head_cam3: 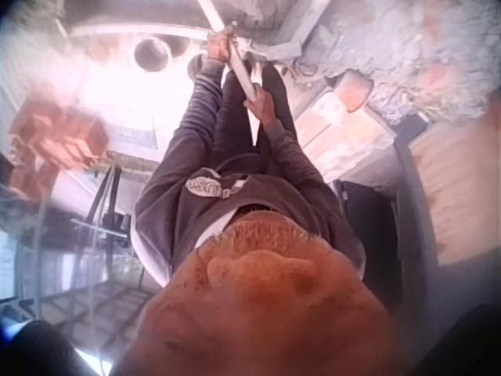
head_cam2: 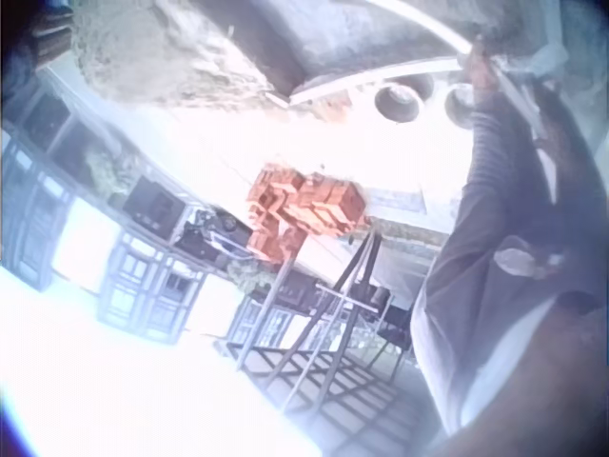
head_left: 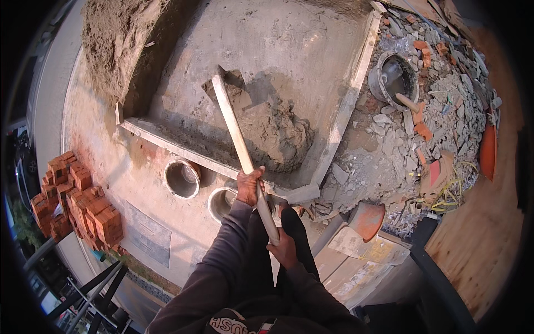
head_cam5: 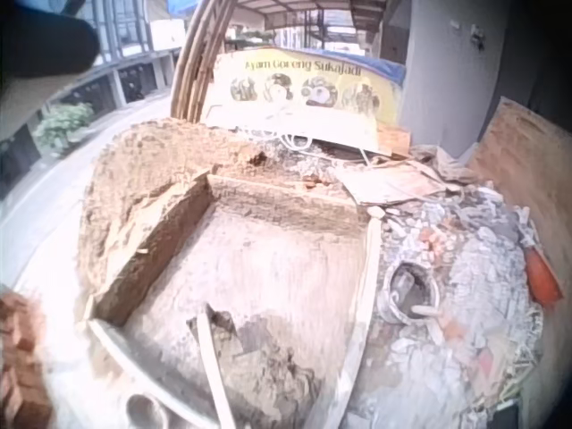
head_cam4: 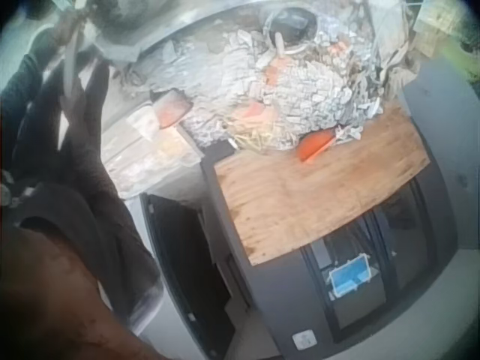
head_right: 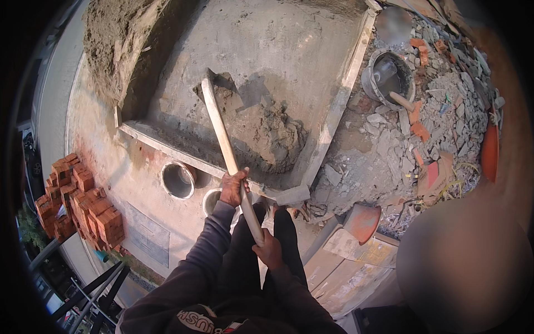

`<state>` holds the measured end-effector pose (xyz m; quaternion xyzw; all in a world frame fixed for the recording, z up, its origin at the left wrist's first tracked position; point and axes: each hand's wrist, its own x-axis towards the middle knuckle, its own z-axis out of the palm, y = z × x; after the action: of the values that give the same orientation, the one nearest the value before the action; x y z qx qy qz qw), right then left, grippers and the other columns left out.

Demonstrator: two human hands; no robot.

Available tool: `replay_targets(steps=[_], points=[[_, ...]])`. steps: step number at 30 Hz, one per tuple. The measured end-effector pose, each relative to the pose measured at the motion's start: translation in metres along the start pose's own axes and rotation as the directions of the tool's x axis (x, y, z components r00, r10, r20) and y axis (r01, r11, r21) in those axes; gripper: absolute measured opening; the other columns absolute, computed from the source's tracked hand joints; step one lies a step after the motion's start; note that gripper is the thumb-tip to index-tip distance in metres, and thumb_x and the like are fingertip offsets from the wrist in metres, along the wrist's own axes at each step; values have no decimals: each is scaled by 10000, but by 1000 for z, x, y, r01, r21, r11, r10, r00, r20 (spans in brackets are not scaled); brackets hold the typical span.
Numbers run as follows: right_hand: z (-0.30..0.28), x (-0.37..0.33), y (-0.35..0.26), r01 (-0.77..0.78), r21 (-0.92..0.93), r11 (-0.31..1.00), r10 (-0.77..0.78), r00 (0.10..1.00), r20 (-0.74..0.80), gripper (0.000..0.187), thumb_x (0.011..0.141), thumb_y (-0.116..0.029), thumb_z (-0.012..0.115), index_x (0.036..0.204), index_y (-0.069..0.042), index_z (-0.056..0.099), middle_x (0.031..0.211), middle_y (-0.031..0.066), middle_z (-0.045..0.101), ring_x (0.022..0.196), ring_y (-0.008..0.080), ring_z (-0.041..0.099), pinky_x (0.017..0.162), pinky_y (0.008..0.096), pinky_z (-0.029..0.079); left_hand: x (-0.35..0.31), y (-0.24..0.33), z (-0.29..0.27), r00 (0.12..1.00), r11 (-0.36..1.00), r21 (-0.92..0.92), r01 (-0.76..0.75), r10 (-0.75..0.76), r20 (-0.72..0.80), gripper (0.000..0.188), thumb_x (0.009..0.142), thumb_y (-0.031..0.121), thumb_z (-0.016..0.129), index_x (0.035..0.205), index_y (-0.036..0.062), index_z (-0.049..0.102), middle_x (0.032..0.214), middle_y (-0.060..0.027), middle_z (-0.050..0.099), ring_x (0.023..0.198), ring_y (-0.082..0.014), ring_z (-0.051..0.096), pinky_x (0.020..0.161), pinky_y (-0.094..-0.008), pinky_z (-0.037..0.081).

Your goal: The person walks to a construction site and uses a shovel to scoop wet cement from a wooden mixing tray into two white buckets. They then use a trowel to scrape remaining cement from the shovel into the buckets.

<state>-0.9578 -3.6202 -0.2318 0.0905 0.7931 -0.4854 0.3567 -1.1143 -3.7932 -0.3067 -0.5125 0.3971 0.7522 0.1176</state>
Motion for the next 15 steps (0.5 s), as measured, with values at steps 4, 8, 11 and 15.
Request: replay_targets(steps=[4,8,11,15], points=[[-27,48,-43,-16,102,995,6,994,106,447,639,-121,692,1043,-35,522,802,224,627,795,442,630,666,466,498,18,60,39,994,994,44,-96,94,56,187,799,73,733,818,39,550,614,-22,508,410,-116,488,338,-279,447],[-57,25,-38,-103,72,992,98,993,70,407,607,-59,690,979,-23,530,736,75,561,668,198,581,634,342,476,16,18,56,998,994,107,10,-16,55,158,815,76,698,801,33,547,602,-26,509,421,-122,505,345,-285,463],[-80,-38,-15,-324,56,944,318,944,91,415,595,-46,693,974,-15,526,721,59,541,649,179,569,604,327,468,1,-73,57,940,947,78,312,-319,119,187,800,89,733,801,28,555,574,-36,508,416,-145,510,354,-321,479],[-99,-57,-27,-520,141,843,499,852,158,419,595,-36,702,974,-8,523,716,61,546,625,171,571,589,324,478,-13,-104,62,902,906,88,414,-421,92,208,786,65,731,753,21,531,588,-66,509,413,-196,508,363,-377,451]])
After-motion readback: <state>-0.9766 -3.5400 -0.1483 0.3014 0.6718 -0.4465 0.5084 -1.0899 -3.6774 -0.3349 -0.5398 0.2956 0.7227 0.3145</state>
